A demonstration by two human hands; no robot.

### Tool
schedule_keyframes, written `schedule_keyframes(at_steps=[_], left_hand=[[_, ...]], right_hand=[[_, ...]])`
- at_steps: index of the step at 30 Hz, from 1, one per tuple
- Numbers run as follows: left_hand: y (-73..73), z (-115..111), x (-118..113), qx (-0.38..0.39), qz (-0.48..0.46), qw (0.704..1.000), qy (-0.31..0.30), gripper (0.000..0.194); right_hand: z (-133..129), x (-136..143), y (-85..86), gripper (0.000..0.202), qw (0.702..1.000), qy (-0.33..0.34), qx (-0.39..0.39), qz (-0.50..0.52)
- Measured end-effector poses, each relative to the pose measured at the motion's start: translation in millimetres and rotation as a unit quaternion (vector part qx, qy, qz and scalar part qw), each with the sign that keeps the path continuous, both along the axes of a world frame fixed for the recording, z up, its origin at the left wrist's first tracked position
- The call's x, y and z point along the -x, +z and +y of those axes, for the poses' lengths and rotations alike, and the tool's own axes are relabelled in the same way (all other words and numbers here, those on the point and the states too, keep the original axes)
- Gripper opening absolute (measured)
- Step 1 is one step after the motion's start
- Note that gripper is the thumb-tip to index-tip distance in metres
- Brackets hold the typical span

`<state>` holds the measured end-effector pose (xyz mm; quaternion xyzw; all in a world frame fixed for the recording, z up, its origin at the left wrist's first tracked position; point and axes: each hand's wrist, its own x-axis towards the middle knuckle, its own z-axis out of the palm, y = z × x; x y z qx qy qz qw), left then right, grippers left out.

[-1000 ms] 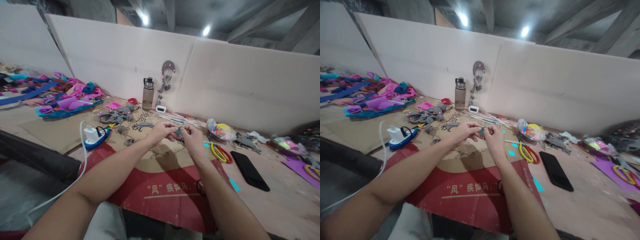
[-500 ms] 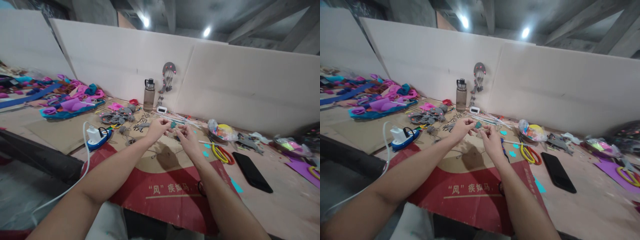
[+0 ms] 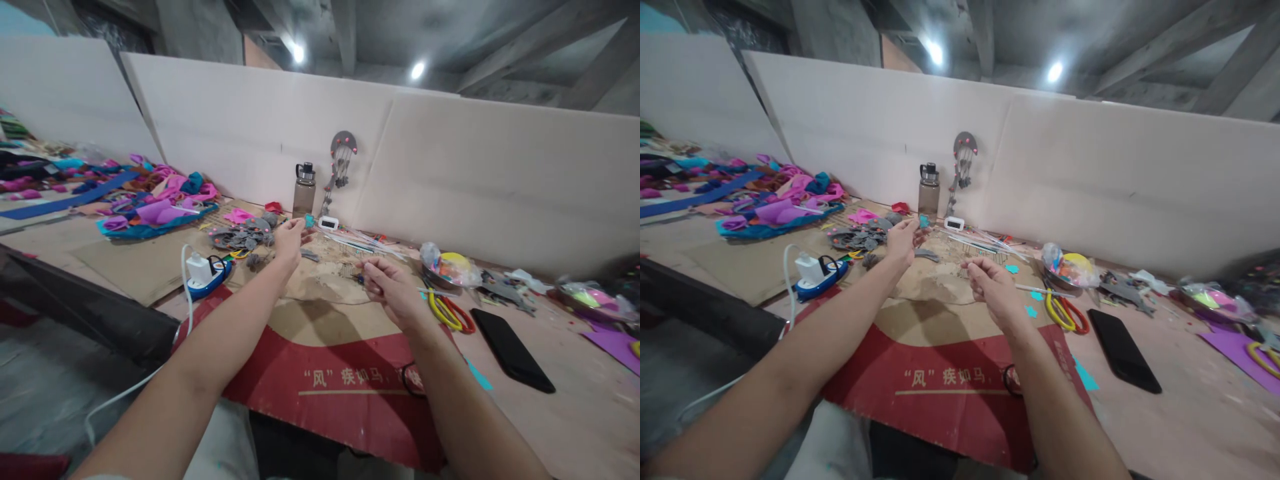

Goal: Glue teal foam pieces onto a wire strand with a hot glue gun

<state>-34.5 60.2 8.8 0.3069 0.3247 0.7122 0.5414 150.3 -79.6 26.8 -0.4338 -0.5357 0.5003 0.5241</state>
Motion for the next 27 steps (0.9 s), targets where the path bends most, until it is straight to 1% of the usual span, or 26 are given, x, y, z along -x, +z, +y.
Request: schedule_keyframes(at_steps=[4, 7, 8, 9, 10, 11, 12, 13, 14, 15, 16, 17, 18, 19, 20, 21, 23, 25, 27], left_hand=[[0.1, 5.1, 9.9, 0.017, -0.046, 0.999, 0.011, 0.007], [-1.5, 10.8, 14.4, 0.031, -0.068, 0.997, 0.022, 0.005], [-2.0, 12.2, 15.1, 0.028, -0.078, 0.996, 0.025, 0.006], [-2.3, 13.0, 15.3, 0.022, -0.087, 0.996, 0.025, 0.006], [-2.3, 13.0, 15.0, 0.015, -0.092, 0.995, 0.020, 0.005], [-2.1, 12.2, 14.2, 0.006, -0.095, 0.995, 0.011, 0.005], [-1.6, 10.7, 12.9, -0.002, -0.093, 0.996, 0.000, 0.004], [-0.8, 8.5, 11.2, -0.009, -0.087, 0.996, -0.012, 0.004], [0.2, 5.8, 9.2, -0.016, -0.078, 0.997, -0.024, 0.005], [1.4, 2.9, 6.9, -0.022, -0.067, 0.997, -0.035, 0.005], [2.6, -0.2, 4.6, -0.030, -0.056, 0.997, -0.042, 0.006], [3.9, -3.1, 2.2, -0.035, -0.043, 0.997, -0.049, 0.006], [5.2, -5.9, 0.0, -0.036, -0.029, 0.997, -0.056, 0.007], [6.3, -8.5, -2.2, -0.038, -0.017, 0.997, -0.062, 0.009], [7.2, -10.8, -4.1, -0.042, -0.007, 0.997, -0.070, 0.010], [7.8, -13.0, -5.9, -0.047, 0.000, 0.996, -0.078, 0.011], [8.4, -16.6, -9.0, -0.057, 0.011, 0.994, -0.094, 0.010], [7.9, -19.3, -11.5, -0.065, 0.026, 0.992, -0.108, 0.009], [6.7, -20.7, -13.7, -0.064, 0.043, 0.991, -0.112, 0.010]], right_hand=[[-21.3, -11.9, 22.2, 0.029, 0.999, -0.005, -0.030, 0.040], [-41.3, -20.9, 33.9, 0.025, 0.998, -0.006, -0.063, 0.017], [-46.8, -23.2, 35.8, 0.024, 0.997, 0.016, -0.071, -0.015], [-50.7, -25.2, 36.6, 0.025, 0.993, 0.054, -0.078, -0.065], [-52.5, -27.1, 36.2, 0.025, 0.983, 0.097, -0.085, -0.132], [-51.7, -29.1, 34.5, 0.025, 0.965, 0.131, -0.094, -0.206], [-48.2, -31.7, 31.6, 0.024, 0.943, 0.145, -0.103, -0.280], [-42.1, -35.3, 27.3, 0.023, 0.923, 0.122, -0.114, -0.345], [-33.9, -40.0, 21.6, 0.025, 0.910, 0.063, -0.123, -0.392], [-24.3, -45.9, 14.4, 0.026, 0.895, -0.018, -0.119, -0.429], [-14.0, -52.7, 6.0, 0.026, 0.874, -0.099, -0.106, -0.464], [-3.8, -60.0, -3.5, 0.023, 0.846, -0.159, -0.090, -0.501], [5.7, -67.1, -13.7, 0.022, 0.824, -0.208, -0.077, -0.521], [14.1, -73.4, -24.2, 0.025, 0.821, -0.224, -0.057, -0.522], [21.2, -78.6, -34.6, 0.033, 0.834, -0.237, -0.031, -0.498], [26.9, -82.3, -44.4, 0.039, 0.856, -0.242, -0.013, -0.457], [34.9, -85.3, -60.5, 0.039, 0.872, -0.240, -0.002, -0.427], [39.4, -83.9, -69.9, 0.036, 0.886, -0.241, 0.012, -0.396], [41.7, -79.8, -71.6, 0.029, 0.903, -0.245, 0.029, -0.352]])
